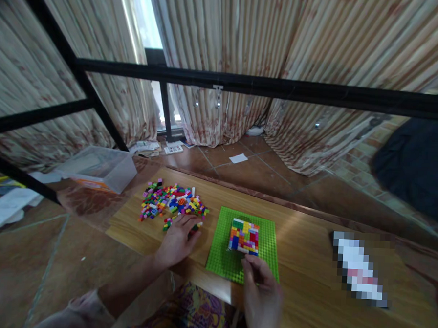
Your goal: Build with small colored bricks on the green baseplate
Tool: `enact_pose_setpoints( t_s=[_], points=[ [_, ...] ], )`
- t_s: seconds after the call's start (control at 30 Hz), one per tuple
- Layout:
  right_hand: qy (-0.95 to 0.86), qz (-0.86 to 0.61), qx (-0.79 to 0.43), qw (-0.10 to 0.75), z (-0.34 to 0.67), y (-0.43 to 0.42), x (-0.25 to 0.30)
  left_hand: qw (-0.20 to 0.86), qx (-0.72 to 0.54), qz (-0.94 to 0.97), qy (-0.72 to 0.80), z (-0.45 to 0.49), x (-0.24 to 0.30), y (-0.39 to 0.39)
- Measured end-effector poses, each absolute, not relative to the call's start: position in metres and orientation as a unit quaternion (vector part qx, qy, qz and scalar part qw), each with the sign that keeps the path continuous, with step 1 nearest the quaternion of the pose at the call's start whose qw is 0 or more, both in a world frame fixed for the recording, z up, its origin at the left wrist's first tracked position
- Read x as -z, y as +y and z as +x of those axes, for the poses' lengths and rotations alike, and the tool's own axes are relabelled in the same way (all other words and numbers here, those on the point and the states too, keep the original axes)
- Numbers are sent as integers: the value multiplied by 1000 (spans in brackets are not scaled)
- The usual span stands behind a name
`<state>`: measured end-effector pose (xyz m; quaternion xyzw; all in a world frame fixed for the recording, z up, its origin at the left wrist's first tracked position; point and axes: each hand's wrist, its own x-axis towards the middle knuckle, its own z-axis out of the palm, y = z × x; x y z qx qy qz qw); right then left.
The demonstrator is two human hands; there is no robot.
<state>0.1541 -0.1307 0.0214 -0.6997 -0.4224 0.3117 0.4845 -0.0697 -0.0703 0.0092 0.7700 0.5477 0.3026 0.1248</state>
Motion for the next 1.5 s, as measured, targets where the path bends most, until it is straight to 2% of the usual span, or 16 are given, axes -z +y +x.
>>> enact_pose_setpoints(
  t_s=[0.3, 0.4, 0.5, 0.6, 0.77, 0.83, 0.9, 1.23, 1.4, 1.5],
  points=[
    [-407, -704, -341, 471, 160, -152, -3, 40, -253, 788, 560, -59, -11, -22],
    [-404, -705, -350, 467, 168, -158, 5, 50, -220, 798, 559, -57, -15, -6],
    [-415, -700, -353, 462, 173, -163, 9, 90, -248, 791, 552, -57, -20, -4],
    [-418, -690, -350, 476, 169, -164, 6, 226, -337, 740, 537, -51, -25, -16],
    [-434, -650, -341, 522, 144, -157, -13, 586, -496, 453, 453, -27, -39, -57],
    [-458, -626, -325, 540, 134, -153, -24, 675, -500, 352, 413, -17, -46, -75],
    [-500, -607, -294, 544, 126, -150, -34, 721, -486, 305, 390, -10, -54, -90],
    [-644, -560, -99, 511, 129, -159, -48, 701, -436, 370, 425, 1, -64, -113],
    [-623, -555, -194, 516, 134, -167, -42, 736, -367, 363, 438, -2, -56, -116],
    [-531, -591, -260, 548, 141, -167, -34, 706, -348, 403, 467, -5, -45, -113]
  ],
)
